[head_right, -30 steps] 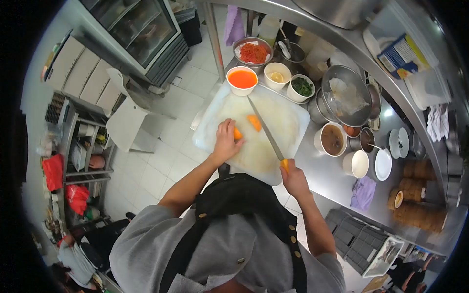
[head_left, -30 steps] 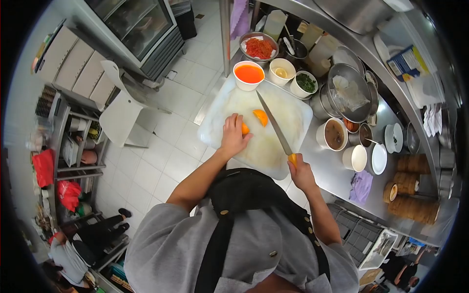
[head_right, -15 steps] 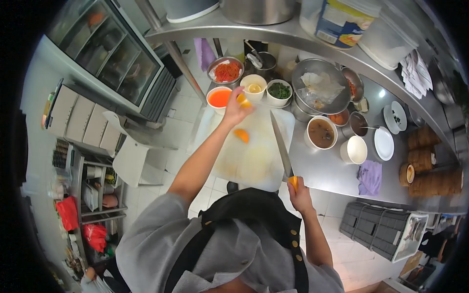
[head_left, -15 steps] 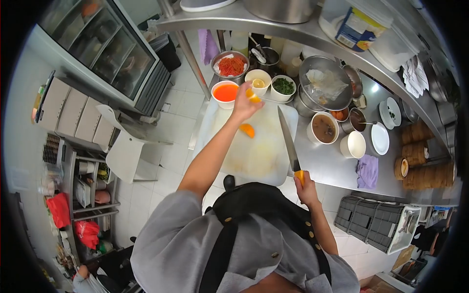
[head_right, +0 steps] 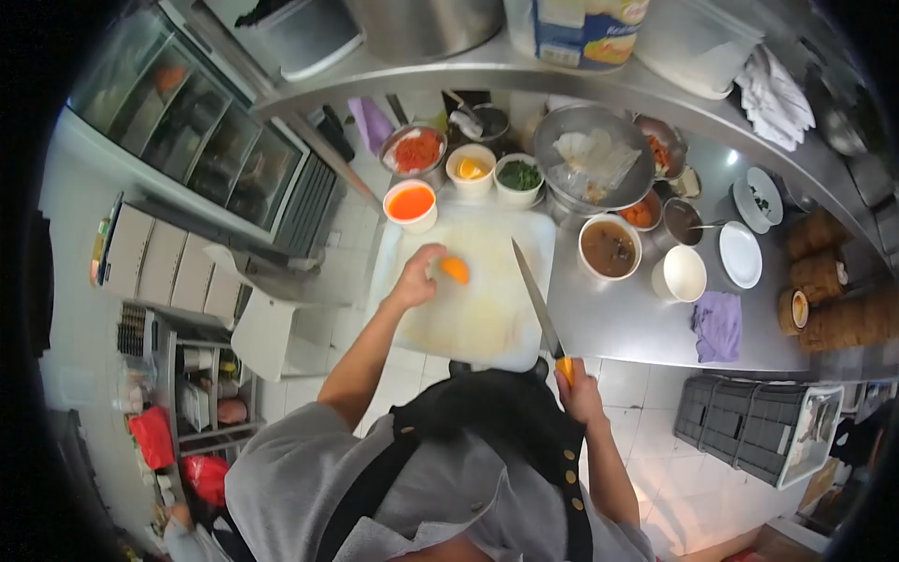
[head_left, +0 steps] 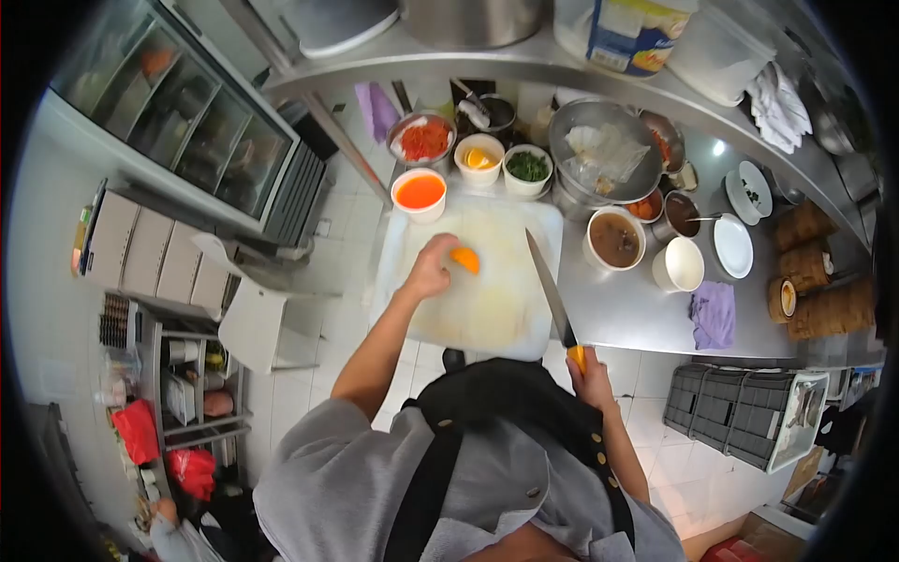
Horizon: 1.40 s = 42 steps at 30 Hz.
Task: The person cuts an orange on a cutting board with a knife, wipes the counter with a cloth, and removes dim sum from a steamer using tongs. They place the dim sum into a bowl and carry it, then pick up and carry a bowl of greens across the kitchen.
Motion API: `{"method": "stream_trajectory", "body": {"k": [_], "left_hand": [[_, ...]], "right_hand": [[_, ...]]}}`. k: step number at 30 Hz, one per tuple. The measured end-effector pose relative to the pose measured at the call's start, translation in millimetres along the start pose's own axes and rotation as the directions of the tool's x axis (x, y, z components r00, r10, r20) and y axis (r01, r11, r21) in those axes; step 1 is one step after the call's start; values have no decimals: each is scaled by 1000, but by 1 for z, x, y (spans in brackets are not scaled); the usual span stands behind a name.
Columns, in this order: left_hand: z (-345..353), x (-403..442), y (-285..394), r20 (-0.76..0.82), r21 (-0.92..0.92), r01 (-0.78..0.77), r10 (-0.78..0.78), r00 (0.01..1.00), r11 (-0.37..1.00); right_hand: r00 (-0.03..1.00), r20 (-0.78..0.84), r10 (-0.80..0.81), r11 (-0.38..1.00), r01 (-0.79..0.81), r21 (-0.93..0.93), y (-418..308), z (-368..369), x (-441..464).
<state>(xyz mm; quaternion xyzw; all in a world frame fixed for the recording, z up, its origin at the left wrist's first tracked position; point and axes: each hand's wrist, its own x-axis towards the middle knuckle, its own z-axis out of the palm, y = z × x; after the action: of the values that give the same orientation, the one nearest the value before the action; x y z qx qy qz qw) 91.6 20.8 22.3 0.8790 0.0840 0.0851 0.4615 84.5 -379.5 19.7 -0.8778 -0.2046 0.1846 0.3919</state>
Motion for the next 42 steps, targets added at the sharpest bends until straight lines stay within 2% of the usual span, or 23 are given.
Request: {"method": "stream_trajectory", "body": {"k": [2,3,5,9,12,14,15,17,18,21,22,23,27,29,30,32,33,35,36,38,42], "left_hand": [[-5,-5,-8,10,132,-170,170,985,977],[-6,-7,-2,3,129,-149,150,989,980],[-3,-5,17,114,243,-302,282,953,922],[6,-4,13,134,330,-248,215,967,911],[10,-10,9,101,300,-299,281,954,906],[12,-22,14,-11,331,-57,64,998,942],[16,-30,12,-14,331,-53,61,998,942],[28,-46,6,-116,382,-206,268,956,901],[32,-56,10,-120,383,-204,268,956,901],[48,-83,21,-205,357,-251,337,919,900],[61,-85,24,-385,282,-91,199,901,955],[70,-86,26,-543,175,61,44,839,983],[72,-64,16,-490,155,104,-15,872,982],[62,-58,10,-267,193,7,45,963,981],[60,-59,11,-274,191,16,38,961,981],[57,-58,11,-246,43,-130,136,960,991],[58,-61,13,-245,43,-127,134,960,991],[61,-65,17,-371,93,-102,130,919,990],[64,-65,12,-372,90,-104,131,919,990],[71,-67,2,-501,158,-88,157,851,984],[79,-63,3,-509,36,-80,87,857,996]], "right_hand": [[999,39,14,1000,-13,-28,-9,0,11],[998,56,6,1000,-4,-30,-13,0,17],[997,81,-3,999,7,-45,-22,3,28],[989,148,11,994,5,-112,-28,10,43],[989,151,1,988,22,-152,-31,12,43],[988,152,-21,986,45,-160,-30,13,43],[985,171,-15,988,41,-149,-32,11,42],[982,190,-13,989,40,-140,-33,9,41],[978,208,-22,988,53,-144,-31,9,41],[974,224,-41,982,80,-169,-29,6,37],[975,217,-51,977,94,-190,-29,5,37],[972,227,-53,976,98,-194,-28,5,38],[966,222,-132,942,192,-276,-26,3,46],[959,219,-180,928,240,-286,-27,0,48],[956,227,-184,922,248,-297,-27,-1,48],[953,233,-192,916,259,-305,-28,1,47],[948,261,-180,914,260,-313,-27,4,42],[943,287,-166,912,258,-320,-21,11,33],[944,283,-170,927,250,-279,-20,14,31],[951,255,-177,942,239,-237,-19,17,31],[959,224,-172,956,217,-197,-50,14,40]]}}
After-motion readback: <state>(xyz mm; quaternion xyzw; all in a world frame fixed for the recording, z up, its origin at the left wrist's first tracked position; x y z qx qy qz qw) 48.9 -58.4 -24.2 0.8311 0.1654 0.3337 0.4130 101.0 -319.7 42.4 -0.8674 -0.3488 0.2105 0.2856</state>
